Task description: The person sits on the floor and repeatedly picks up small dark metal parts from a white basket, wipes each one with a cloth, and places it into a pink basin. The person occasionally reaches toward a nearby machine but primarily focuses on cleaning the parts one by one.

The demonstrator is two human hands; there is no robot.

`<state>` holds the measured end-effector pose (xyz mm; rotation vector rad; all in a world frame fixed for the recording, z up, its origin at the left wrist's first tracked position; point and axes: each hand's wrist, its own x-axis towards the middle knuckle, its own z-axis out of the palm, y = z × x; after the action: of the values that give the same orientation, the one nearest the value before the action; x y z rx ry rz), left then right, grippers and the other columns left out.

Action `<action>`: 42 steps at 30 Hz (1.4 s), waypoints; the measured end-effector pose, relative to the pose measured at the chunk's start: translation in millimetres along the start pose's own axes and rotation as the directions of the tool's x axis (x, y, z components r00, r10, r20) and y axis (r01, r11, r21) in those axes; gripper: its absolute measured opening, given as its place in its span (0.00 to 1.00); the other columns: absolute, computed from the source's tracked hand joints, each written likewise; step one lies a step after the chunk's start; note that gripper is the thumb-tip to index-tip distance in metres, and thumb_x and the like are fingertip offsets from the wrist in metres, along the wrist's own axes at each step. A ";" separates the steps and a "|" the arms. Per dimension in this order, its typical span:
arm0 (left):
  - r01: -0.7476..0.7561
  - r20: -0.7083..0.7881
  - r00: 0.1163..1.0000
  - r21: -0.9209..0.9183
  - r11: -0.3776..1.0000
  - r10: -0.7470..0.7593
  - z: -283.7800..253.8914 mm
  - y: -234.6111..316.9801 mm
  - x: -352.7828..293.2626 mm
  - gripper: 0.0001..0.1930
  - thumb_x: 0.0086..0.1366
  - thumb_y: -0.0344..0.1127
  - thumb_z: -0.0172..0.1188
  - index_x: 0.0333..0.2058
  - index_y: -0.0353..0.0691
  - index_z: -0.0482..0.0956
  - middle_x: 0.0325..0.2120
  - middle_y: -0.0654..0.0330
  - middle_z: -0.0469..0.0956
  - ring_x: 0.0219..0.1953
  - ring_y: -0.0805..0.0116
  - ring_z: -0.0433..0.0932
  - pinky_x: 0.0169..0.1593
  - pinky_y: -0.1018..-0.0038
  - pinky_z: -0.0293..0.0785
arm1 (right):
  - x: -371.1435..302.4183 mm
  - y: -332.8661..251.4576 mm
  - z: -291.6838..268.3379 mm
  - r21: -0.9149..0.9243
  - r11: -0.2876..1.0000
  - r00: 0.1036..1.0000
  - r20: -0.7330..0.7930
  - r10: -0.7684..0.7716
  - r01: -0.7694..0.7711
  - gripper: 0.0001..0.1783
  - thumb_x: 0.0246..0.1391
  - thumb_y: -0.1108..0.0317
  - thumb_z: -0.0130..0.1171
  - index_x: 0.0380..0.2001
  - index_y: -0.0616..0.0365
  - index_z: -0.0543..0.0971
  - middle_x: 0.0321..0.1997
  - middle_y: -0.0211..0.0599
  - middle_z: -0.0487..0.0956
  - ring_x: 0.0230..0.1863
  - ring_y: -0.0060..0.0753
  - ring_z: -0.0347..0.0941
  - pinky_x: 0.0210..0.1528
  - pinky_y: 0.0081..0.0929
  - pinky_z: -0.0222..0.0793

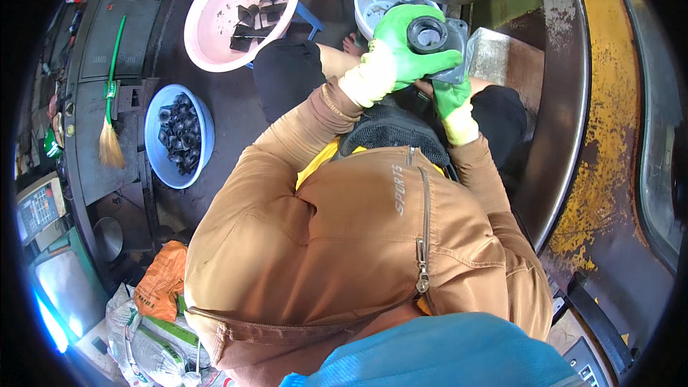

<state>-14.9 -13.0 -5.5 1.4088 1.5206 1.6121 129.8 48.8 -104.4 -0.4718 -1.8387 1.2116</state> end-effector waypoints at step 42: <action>-0.240 0.019 0.968 -0.218 0.946 0.250 18.8 27.1 -0.2 0.24 0.48 0.29 0.72 0.45 0.36 0.76 0.45 0.55 0.79 0.48 0.65 0.77 0.53 0.71 0.72 | 37.2 -74.3 6.8 0.654 0.750 0.973 -0.097 0.212 -0.098 0.20 0.62 0.64 0.48 0.56 0.58 0.66 0.54 0.35 0.71 0.55 0.30 0.68 0.55 0.29 0.67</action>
<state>9.6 -12.2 16.5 1.5477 1.1396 1.8152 113.8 37.0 -23.4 -0.3158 -1.1404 1.7659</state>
